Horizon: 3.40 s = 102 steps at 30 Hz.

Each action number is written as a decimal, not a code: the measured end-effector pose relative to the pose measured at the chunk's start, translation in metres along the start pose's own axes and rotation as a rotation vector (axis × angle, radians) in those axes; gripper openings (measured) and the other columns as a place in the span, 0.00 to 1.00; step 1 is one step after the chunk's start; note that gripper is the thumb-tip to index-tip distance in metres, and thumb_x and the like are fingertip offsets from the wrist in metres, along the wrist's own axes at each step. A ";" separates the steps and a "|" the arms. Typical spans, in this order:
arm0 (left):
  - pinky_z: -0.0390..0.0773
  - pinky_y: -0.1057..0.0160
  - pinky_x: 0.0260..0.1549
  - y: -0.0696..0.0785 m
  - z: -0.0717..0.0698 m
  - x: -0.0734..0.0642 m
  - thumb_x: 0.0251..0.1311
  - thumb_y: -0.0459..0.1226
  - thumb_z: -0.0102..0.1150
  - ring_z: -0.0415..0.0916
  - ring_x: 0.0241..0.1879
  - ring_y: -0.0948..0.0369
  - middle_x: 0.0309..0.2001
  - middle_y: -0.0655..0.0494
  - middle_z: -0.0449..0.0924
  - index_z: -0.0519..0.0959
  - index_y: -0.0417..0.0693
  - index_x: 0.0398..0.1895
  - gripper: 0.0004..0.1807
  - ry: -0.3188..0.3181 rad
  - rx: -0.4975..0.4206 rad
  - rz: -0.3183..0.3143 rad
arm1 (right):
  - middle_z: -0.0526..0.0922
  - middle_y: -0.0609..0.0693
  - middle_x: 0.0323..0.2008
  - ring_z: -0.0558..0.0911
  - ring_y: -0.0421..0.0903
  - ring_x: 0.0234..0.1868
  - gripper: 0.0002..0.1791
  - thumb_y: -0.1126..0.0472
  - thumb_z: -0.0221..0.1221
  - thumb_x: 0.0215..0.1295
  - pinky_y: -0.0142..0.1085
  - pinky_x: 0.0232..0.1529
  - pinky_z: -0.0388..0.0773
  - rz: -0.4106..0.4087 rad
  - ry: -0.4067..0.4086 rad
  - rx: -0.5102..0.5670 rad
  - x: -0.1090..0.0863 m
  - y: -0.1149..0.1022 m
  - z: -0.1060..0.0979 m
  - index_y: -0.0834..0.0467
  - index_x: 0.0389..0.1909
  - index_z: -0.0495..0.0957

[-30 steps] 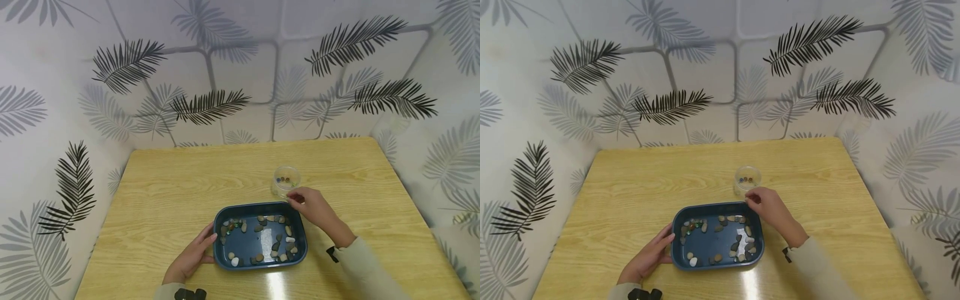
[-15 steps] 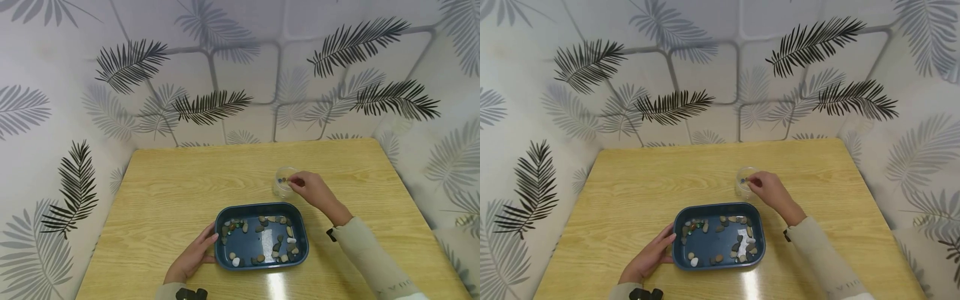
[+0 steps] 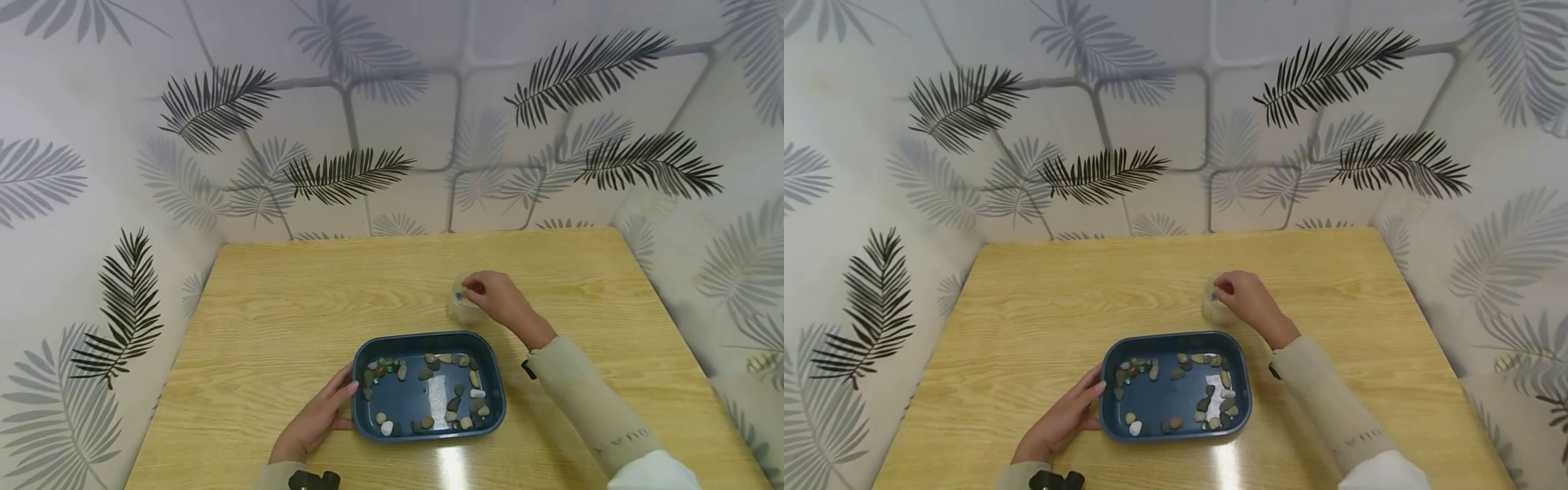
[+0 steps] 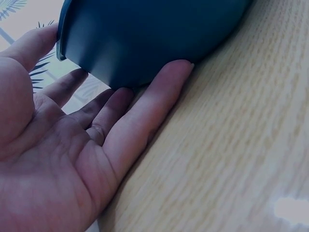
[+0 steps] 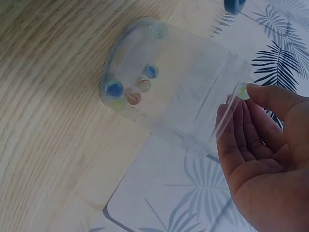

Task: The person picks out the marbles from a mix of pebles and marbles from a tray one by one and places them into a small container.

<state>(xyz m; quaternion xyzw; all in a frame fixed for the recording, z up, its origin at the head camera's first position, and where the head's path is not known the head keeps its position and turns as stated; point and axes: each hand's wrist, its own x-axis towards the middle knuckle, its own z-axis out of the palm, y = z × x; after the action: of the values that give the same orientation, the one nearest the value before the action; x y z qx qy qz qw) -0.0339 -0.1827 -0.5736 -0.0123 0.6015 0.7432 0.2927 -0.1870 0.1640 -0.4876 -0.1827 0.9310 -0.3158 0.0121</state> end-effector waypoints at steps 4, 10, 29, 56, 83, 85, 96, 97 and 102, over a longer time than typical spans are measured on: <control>0.75 0.46 0.37 0.003 0.002 -0.001 0.65 0.46 0.42 0.68 0.51 0.46 0.67 0.49 0.42 0.50 0.62 0.67 0.29 0.004 0.001 -0.006 | 0.80 0.51 0.34 0.78 0.44 0.33 0.10 0.62 0.57 0.58 0.39 0.36 0.77 -0.003 0.000 0.007 0.004 0.003 0.004 0.62 0.39 0.79; 0.75 0.46 0.38 0.013 0.007 -0.007 0.65 0.45 0.43 0.68 0.51 0.45 0.67 0.46 0.42 0.49 0.58 0.68 0.30 -0.005 0.005 -0.013 | 0.81 0.52 0.34 0.79 0.45 0.34 0.10 0.62 0.57 0.58 0.39 0.36 0.78 0.024 -0.015 0.006 0.008 0.006 0.010 0.62 0.38 0.79; 0.74 0.46 0.39 0.017 0.009 -0.009 0.64 0.45 0.43 0.65 0.53 0.45 0.68 0.47 0.42 0.48 0.58 0.68 0.30 -0.008 -0.005 -0.015 | 0.81 0.50 0.34 0.79 0.44 0.34 0.08 0.60 0.57 0.59 0.38 0.36 0.77 -0.009 -0.041 -0.008 0.013 0.010 0.019 0.59 0.35 0.79; 0.74 0.47 0.40 0.018 0.011 -0.011 0.64 0.46 0.43 0.64 0.54 0.45 0.68 0.47 0.41 0.48 0.58 0.68 0.30 -0.002 0.012 -0.025 | 0.81 0.50 0.35 0.78 0.44 0.35 0.12 0.57 0.55 0.61 0.39 0.37 0.77 0.033 -0.037 -0.035 0.000 0.004 -0.005 0.59 0.40 0.79; 0.75 0.48 0.39 -0.001 0.002 0.000 0.63 0.49 0.45 0.61 0.56 0.47 0.67 0.51 0.43 0.50 0.62 0.67 0.31 0.029 0.010 -0.018 | 0.80 0.47 0.33 0.78 0.40 0.33 0.09 0.58 0.57 0.59 0.35 0.35 0.78 -0.031 0.046 0.037 -0.051 -0.032 -0.003 0.57 0.37 0.80; 0.75 0.47 0.39 0.000 0.002 0.000 0.63 0.48 0.44 0.61 0.56 0.46 0.67 0.50 0.42 0.49 0.62 0.68 0.30 0.023 0.008 -0.018 | 0.80 0.46 0.33 0.78 0.39 0.33 0.09 0.58 0.57 0.59 0.35 0.36 0.78 -0.040 0.042 0.043 -0.054 -0.036 0.001 0.56 0.37 0.80; 0.75 0.47 0.39 0.000 0.002 0.000 0.62 0.50 0.46 0.62 0.56 0.47 0.68 0.51 0.42 0.50 0.63 0.67 0.31 0.022 0.011 -0.019 | 0.78 0.41 0.31 0.76 0.34 0.31 0.08 0.60 0.59 0.57 0.28 0.32 0.76 -0.068 -0.057 0.073 -0.065 -0.051 0.033 0.55 0.37 0.80; 0.75 0.47 0.39 0.000 0.002 0.000 0.61 0.50 0.46 0.62 0.56 0.47 0.68 0.51 0.42 0.50 0.63 0.67 0.31 0.022 0.010 -0.019 | 0.78 0.41 0.32 0.76 0.34 0.31 0.08 0.61 0.59 0.57 0.28 0.33 0.76 -0.059 -0.071 0.077 -0.066 -0.052 0.036 0.56 0.38 0.79; 0.75 0.47 0.38 0.000 0.003 -0.001 0.61 0.50 0.47 0.65 0.54 0.47 0.68 0.51 0.42 0.49 0.61 0.67 0.33 0.020 -0.002 -0.015 | 0.79 0.45 0.34 0.76 0.37 0.33 0.10 0.64 0.59 0.56 0.32 0.35 0.76 -0.037 -0.131 0.086 -0.069 -0.058 0.048 0.59 0.40 0.79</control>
<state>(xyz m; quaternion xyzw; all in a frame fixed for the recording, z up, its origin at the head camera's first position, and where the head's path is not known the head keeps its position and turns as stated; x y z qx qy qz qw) -0.0324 -0.1802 -0.5723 -0.0245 0.6033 0.7416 0.2924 -0.0969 0.1171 -0.4981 -0.2196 0.9102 -0.3430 0.0752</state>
